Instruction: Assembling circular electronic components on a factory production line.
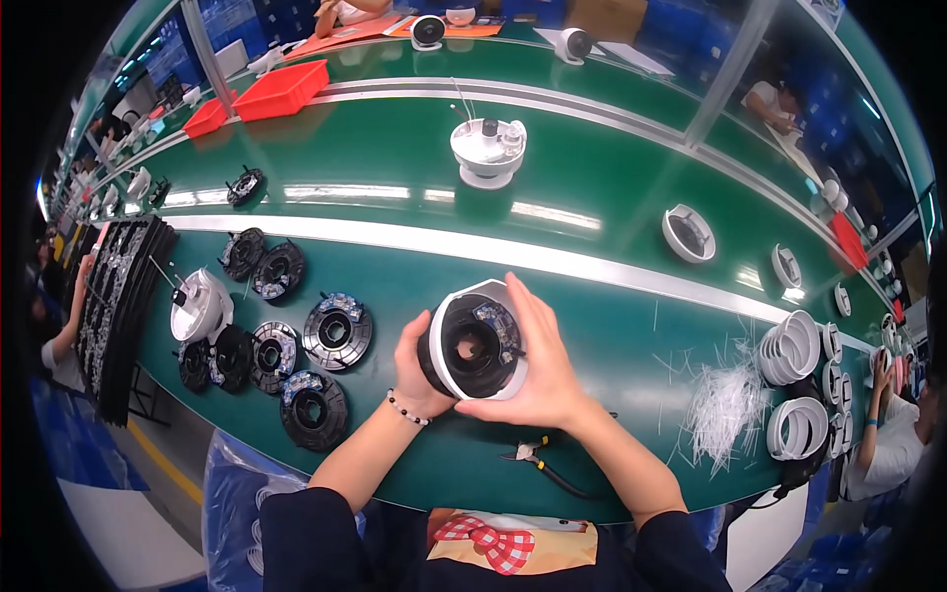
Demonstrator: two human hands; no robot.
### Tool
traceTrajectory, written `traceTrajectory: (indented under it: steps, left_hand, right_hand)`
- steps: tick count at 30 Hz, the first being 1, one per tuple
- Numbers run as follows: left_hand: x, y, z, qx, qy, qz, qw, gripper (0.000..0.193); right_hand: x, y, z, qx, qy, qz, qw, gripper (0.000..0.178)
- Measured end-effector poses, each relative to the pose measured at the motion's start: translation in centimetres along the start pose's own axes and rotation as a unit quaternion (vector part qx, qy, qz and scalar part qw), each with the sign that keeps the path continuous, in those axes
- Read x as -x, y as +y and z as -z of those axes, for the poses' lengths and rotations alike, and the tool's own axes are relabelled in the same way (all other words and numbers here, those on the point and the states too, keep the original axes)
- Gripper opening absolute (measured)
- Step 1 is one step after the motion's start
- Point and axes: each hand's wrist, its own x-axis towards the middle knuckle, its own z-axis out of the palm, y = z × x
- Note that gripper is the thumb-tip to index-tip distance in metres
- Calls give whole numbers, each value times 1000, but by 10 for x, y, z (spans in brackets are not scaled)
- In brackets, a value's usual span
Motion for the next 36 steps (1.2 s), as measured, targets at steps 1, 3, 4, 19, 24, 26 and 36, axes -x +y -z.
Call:
traceTrajectory:
  steps: [1, 3, 4, 19, 24, 26, 36]
  left_hand:
    - [1, 1, -2, 1, 0, 2, 1000, 56]
    - [4, 3, -8, 27, -17, 8, 999, 55]
    - [3, 2, -6, 27, -16, 8, 999, 55]
    - [1, -7, -8, 17, 33, -14, 999, 57]
    - [0, -9, -5, -3, 50, -15, 999, 57]
    - [0, -10, -8, 15, 49, -20, 999, 56]
    - [4, -6, -3, -37, -29, -18, 999, 81]
  right_hand:
    - [0, 0, 3, -47, -19, -30, 998, 112]
    - [0, 0, 2, -95, -38, -60, 993, 113]
    - [0, -1, 0, -68, -35, -43, 996, 113]
    - [1, -1, -6, 7, -53, -69, 996, 113]
    - [-2, 2, 1, -51, -101, -116, 987, 112]
    - [-3, 7, 4, -143, -101, -163, 971, 112]
    - [1, 5, -17, 7, -86, -106, 991, 117]
